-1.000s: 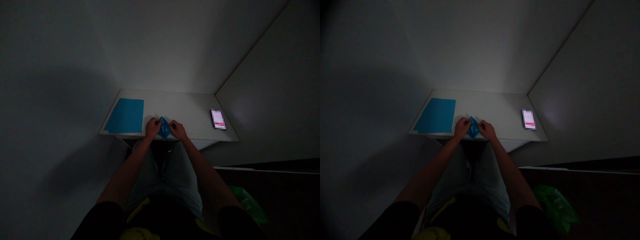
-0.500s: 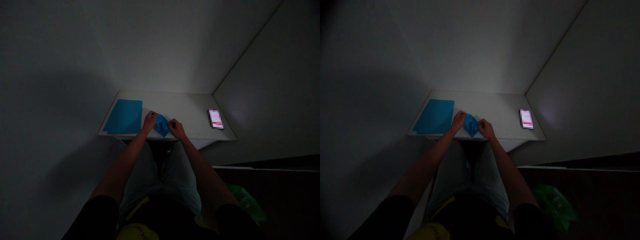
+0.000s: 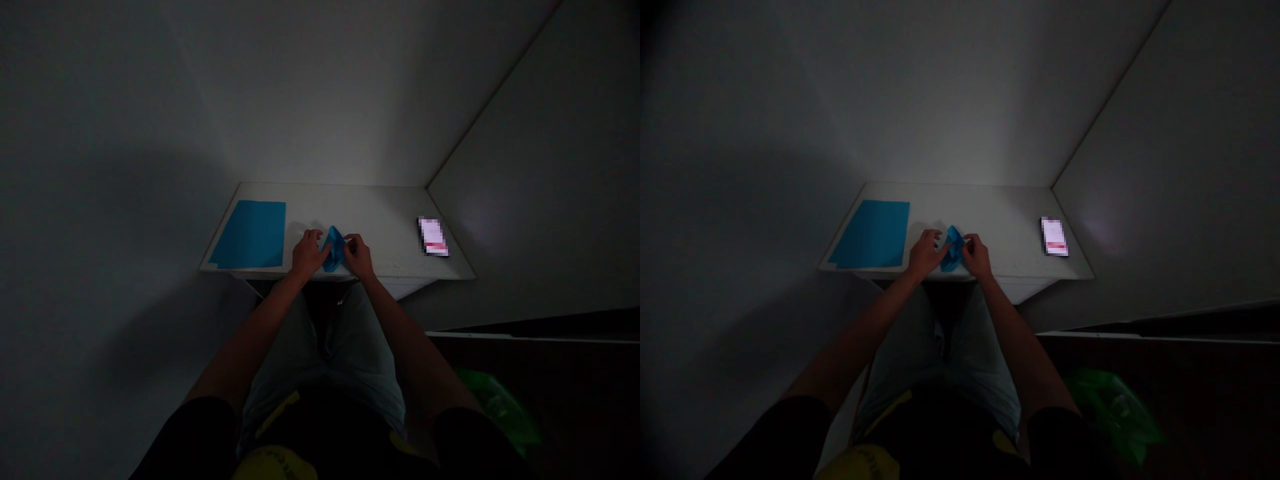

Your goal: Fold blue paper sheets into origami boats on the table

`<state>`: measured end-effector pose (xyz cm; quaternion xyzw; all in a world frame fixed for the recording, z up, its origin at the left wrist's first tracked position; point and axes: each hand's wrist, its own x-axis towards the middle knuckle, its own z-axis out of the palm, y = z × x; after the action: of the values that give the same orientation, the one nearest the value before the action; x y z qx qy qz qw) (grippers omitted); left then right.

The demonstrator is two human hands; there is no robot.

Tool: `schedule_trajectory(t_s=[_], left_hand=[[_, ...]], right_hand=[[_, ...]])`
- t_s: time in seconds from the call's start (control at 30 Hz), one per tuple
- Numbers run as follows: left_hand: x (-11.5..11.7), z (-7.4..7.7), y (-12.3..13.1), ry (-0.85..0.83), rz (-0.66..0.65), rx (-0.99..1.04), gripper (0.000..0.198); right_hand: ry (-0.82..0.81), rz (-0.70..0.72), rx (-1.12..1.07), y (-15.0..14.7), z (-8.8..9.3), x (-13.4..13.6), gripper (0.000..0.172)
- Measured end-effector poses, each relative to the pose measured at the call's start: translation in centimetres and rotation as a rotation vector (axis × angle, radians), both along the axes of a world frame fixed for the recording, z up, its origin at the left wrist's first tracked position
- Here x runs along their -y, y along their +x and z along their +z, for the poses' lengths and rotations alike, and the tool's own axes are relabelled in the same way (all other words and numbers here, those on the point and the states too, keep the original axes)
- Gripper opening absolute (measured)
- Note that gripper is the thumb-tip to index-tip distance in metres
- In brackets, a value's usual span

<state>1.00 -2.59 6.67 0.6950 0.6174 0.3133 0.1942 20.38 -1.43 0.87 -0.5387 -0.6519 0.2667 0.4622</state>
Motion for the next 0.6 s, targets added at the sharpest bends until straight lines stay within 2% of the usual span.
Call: schedule_trajectory(t_s=[0.17,0.37,0.43,0.6], left_hand=[[0.0,0.8,0.9,0.003,0.029,-0.076,0.039],[-0.9,0.7,0.8,-0.014,0.065,-0.142,0.015],[-1.3,0.5,0.2,-0.036,0.086,-0.121,0.008],[-2.4,0.8,-1.4,-0.103,0.151,0.048,0.019]], right_hand=[[0.025,0.007,0.037,-0.2,0.2,0.5,0.032],[0.036,0.016,0.03,-0.3,0.1,0.8,0.034],[0.036,0.005,0.036,-0.2,0.2,0.7,0.035],[0.052,0.043,0.046,-0.3,0.4,0.6,0.033]])
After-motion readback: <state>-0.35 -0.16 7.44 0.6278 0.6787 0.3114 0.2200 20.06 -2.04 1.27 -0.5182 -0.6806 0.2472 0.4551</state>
